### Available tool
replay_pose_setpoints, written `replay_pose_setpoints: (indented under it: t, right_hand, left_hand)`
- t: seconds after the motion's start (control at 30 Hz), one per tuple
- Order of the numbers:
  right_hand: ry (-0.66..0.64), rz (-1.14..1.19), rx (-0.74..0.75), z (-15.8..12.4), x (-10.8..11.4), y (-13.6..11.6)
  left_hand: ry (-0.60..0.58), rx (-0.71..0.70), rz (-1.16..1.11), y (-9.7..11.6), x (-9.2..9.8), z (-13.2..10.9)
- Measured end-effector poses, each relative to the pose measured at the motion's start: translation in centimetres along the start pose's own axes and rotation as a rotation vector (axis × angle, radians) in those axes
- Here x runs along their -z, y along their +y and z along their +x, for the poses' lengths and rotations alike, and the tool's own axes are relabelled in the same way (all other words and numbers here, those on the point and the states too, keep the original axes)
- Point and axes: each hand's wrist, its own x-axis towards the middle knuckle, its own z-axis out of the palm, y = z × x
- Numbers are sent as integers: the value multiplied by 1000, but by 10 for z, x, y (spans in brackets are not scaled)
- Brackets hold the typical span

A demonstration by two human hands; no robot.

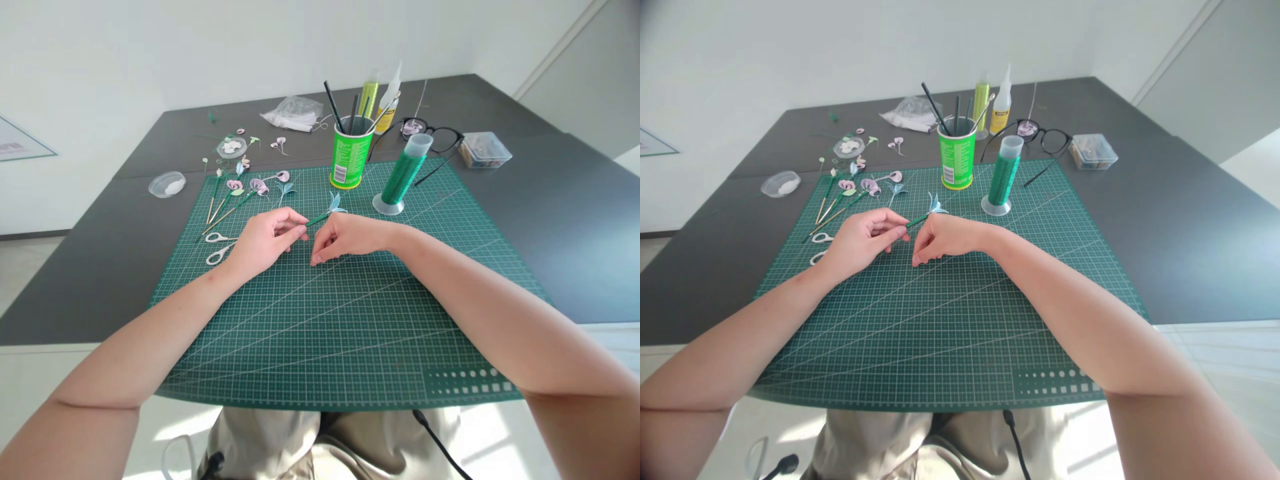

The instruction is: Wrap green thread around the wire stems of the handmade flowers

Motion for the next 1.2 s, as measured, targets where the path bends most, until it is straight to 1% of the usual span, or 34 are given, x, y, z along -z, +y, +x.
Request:
replay_pose_setpoints:
  t: [0.13, 0.33, 0.43, 0.53, 0.6, 0.67, 0.73, 0.8, 0.9, 0.97, 1.0, 1.07, 1.13, 1.2]
  right_hand:
    - [-7, -11, -1, 0, 0, 0]
    - [-52, -59, -2, 0, -1, -2]
    - [-32, -43, 16, -1, -1, -3]
    - [18, 40, 42, -2, 0, -4]
    - [87, 51, 64, -4, 1, -5]
    - [209, -14, 80, -5, 2, -6]
    - [376, -97, 73, -5, 4, -5]
    - [570, -167, 31, -3, 7, -2]
    - [846, -250, -17, 1, 11, 6]
    - [967, -269, -2, 3, 13, 10]
    - [1005, -262, 14, 3, 13, 10]
    - [1037, -232, 53, 4, 11, 9]
    - [1008, -189, 91, 4, 8, 6]
    - [932, -122, 102, 4, 4, 3]
  left_hand:
    - [-2, 7, 6, 0, 0, 0]
    - [-10, -8, -11, -4, 0, 1]
    - [-4, -12, -12, -3, 0, 1]
    - [10, -9, -27, -1, 2, 1]
    - [34, 2, -69, 0, 4, 2]
    - [77, 30, -137, 0, 6, 3]
    - [130, 64, -202, -1, 7, 5]
    - [170, 91, -244, -1, 7, 6]
    - [183, 116, -278, 1, 6, 6]
    - [172, 127, -293, 2, 5, 6]
    - [166, 130, -298, 3, 5, 6]
    - [160, 134, -301, 3, 4, 6]
    - [156, 137, -304, 3, 5, 5]
    - [153, 135, -314, 2, 5, 5]
